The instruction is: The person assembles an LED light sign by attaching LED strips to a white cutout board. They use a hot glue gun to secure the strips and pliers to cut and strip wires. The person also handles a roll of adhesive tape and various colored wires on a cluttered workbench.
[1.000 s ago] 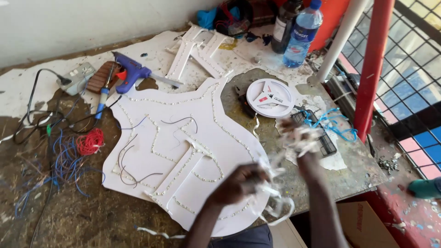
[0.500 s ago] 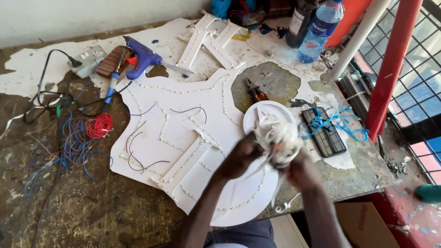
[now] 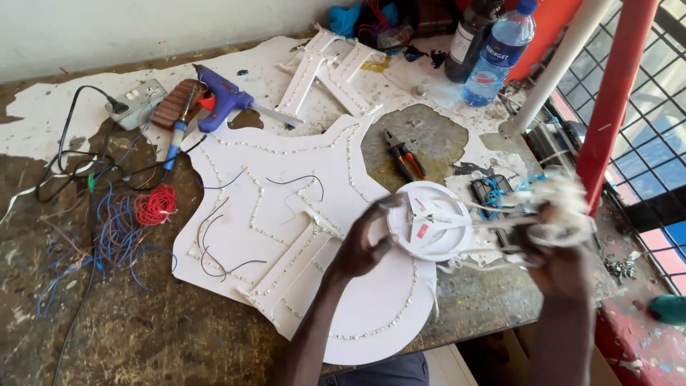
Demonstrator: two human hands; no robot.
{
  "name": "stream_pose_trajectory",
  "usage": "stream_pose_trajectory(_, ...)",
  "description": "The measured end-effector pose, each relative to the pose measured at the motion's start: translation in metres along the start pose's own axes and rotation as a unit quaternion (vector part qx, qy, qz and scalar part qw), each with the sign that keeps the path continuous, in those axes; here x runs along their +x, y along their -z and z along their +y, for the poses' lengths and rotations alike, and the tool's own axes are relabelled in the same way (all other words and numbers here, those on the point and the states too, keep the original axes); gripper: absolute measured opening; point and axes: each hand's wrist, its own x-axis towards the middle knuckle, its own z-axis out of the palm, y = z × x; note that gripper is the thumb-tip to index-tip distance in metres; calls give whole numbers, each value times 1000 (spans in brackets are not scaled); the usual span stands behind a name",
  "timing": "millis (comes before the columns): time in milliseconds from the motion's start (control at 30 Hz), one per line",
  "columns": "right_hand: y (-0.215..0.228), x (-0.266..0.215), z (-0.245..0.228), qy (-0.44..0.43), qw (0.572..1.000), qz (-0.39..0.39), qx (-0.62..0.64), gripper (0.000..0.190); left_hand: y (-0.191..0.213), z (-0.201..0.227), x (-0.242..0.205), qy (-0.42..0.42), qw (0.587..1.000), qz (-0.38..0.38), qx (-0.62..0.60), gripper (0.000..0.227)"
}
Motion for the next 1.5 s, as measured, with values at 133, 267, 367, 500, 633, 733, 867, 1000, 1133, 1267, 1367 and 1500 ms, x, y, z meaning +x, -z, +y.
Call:
stream_pose_trajectory(133, 15, -22, -27, 131, 985, 94, 54, 27, -17, -17, 15, -55, 958, -159, 234, 84)
stream_pose_trajectory(267, -4, -27, -37, 119, 974, 138, 136, 20, -41, -63, 20, -31, 884, -248, 395, 59)
stream_pose_trajectory(367, -17, -26, -35, 109, 966, 83, 219, 20, -44, -70, 24, -177, 847, -152, 477, 53)
stream_pose_trajectory(500, 14, -24, -52, 155, 960, 88, 217, 22, -14, -70, 30, -197, 872, 27, 447, 28)
stream_pose_trajectory(633, 57, -7, -40, 222, 946, 222, 80, 11, 24, -38, 39, -170, 888, 206, 374, 18)
stream_pose_trajectory(733, 84, -6, 5, 243, 898, 363, -57, 39, 48, -19, 50, -212, 845, 306, 383, 22)
stream_pose_trajectory(867, 80, -7, 13, 212, 886, 410, -32, 32, 65, 1, 47, -176, 821, 364, 404, 13)
stream_pose_trajectory(1000, 27, 19, 15, 17, 886, 247, -391, 3, 55, -31, 58, -223, 828, 313, 409, 13)
stream_pose_trajectory(1133, 46, 46, 24, -14, 735, 75, -674, 14, 17, -47, 78, -244, 828, 285, 417, 10)
stream_pose_trajectory(1267, 151, 89, 5, -13, 675, 115, -728, 21, -9, -66, 94, -267, 813, 284, 433, 13)
stream_pose_trajectory(1367, 224, 124, -8, -15, 613, 149, -776, 30, -21, -85, 104, -289, 813, 275, 423, 11)
stream_pose_trajectory(1500, 226, 103, -6, -37, 567, 149, -809, 38, -33, -97, 106, -283, 832, 242, 412, 10)
